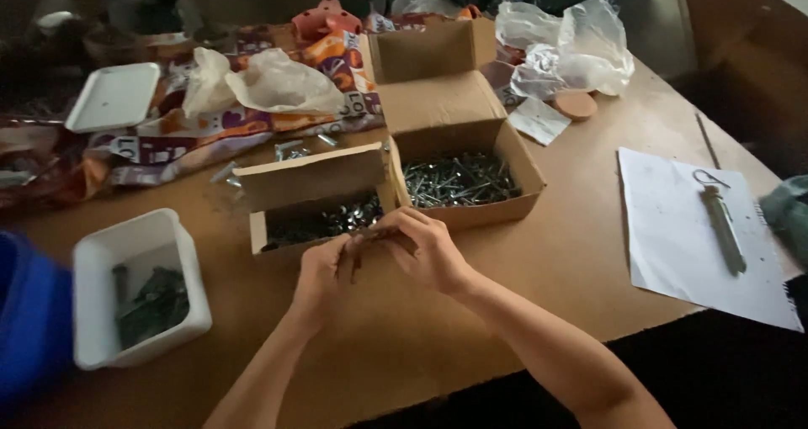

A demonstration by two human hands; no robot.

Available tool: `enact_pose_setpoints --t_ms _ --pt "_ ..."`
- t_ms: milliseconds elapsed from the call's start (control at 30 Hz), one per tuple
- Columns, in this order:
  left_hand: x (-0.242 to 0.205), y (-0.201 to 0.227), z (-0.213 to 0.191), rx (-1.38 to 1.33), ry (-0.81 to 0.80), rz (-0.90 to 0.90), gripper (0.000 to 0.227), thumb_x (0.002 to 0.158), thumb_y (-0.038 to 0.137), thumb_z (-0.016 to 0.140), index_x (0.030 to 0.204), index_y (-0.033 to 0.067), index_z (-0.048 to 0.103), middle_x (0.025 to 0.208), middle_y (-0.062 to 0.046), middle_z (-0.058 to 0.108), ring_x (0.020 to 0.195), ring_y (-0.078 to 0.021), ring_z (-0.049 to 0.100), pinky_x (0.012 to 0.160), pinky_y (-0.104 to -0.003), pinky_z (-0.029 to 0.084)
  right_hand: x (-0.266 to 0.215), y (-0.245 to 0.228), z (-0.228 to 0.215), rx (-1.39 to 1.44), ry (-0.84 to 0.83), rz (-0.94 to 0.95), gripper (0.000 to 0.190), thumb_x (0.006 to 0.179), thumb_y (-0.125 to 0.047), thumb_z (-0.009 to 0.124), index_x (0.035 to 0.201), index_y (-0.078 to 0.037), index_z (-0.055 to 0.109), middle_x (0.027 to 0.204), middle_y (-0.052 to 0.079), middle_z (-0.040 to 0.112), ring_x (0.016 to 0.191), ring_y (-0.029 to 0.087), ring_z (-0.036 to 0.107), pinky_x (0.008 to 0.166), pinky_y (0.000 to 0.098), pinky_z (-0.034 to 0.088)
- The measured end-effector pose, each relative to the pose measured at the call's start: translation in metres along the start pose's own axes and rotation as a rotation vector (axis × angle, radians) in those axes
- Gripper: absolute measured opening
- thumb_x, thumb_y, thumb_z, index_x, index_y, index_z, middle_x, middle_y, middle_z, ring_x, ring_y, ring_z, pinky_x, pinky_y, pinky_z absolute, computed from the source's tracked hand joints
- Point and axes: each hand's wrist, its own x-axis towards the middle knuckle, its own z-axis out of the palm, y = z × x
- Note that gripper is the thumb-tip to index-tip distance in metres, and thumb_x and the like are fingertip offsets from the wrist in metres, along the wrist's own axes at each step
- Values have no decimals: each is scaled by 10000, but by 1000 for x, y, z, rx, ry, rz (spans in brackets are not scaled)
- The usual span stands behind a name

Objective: Sorting various types of screws and bolts into different containers on a workshop table.

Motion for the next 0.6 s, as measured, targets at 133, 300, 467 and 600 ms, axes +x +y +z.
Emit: enact_pose_setpoints --t_ms 133,300,467,600 --pt "4 -34 6 -46 21 57 242 986 283 622 803 143 697 711 -38 733 744 -207 738 706 -331 568 -1 -2 2 -41 -21 -4 281 843 102 704 1074 -57 723 988 126 732 897 354 753 784 439 627" --pt "8 15 -26 255 304 237 66 990 126 670 961 86 713 815 -105 734 816 -312 739 734 -410 581 -2 5 3 -81 97 -88 285 875 17 728 1152 -45 704 1032 155 708 930 372 730 768 462 605" --pt "-26 34 -107 628 690 237 87 1065 164 723 1012 98 704 874 -89 719 847 -317 713 797 -410 545 6 34 -15 -317 262 -183 200 883 -35 718 1078 -80 710 991 91 694 886 297 701 797 370 576" --pt "-81 -16 -158 1137 884 45 135 1050 236 874 1100 195 756 956 13 724 856 -255 717 826 -355 544 21 60 -49 -671 363 -89 131 924 -139 740 1048 -114 709 886 74 665 847 289 680 790 407 548"
